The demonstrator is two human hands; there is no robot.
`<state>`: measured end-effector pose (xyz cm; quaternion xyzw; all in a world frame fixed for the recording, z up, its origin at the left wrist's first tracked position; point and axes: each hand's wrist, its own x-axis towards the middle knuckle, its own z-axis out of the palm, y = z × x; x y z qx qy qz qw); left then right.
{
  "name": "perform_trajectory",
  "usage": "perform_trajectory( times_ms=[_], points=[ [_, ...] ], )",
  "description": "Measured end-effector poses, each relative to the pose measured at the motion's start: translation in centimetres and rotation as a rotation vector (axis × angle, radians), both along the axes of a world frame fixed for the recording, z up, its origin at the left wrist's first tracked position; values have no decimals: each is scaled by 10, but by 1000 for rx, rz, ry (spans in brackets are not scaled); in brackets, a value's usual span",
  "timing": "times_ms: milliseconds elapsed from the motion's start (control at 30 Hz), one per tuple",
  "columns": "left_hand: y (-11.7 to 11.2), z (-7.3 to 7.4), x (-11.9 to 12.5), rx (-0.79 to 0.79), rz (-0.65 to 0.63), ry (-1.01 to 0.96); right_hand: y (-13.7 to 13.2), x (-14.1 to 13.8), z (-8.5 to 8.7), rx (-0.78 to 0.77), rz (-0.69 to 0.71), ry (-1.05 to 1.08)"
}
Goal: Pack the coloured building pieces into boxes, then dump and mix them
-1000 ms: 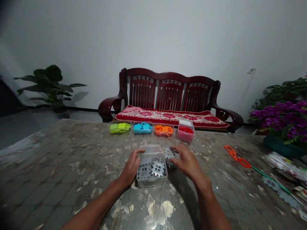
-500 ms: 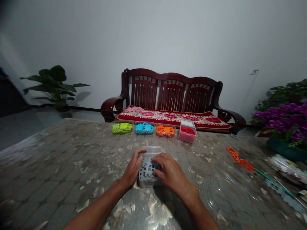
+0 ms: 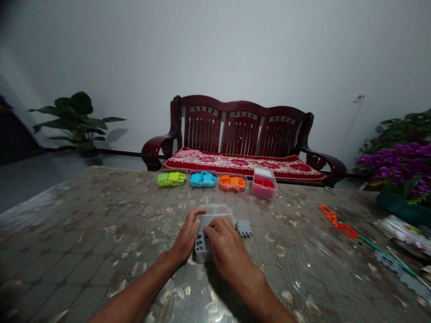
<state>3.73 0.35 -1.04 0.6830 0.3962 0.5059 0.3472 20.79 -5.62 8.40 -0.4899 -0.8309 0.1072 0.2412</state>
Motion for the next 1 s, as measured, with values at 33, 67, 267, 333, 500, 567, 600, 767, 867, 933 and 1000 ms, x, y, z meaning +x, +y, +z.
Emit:
perform_trajectory(
  times_ms=[33, 67, 267, 333, 500, 567, 600, 767, 867, 933, 1000],
  points=[
    [0, 0, 0, 1, -2, 4, 1, 0, 0, -11, -19, 0],
    [0, 0, 0, 1, -1, 7, 3, 0, 0, -34, -43, 5],
    [0, 2, 0, 9, -11, 24, 6, -4, -6, -56, -40, 39],
    [0, 3, -1, 18, -9, 26, 4, -8, -9, -39, -52, 38],
    [0, 3, -1, 10, 0, 30, 2, -10, -5, -86, -59, 61],
    [-1, 4, 0, 13, 4, 30, 6, -1, 0, -87, -37, 86],
    [-1, 4, 0, 13, 6, 32, 10, 7, 2, -74, -44, 103],
    [0, 4, -1, 13, 12, 52, 39, 74, -5, -96, -295, 115],
    [1, 4, -2, 24, 13, 60, 52, 108, -19, -200, -319, 80],
    [2, 5, -2, 30, 11, 63, 53, 118, -28, -236, -270, 30],
    [2, 5, -2, 40, 12, 61, 52, 119, -33, -241, -248, -26]
  ],
)
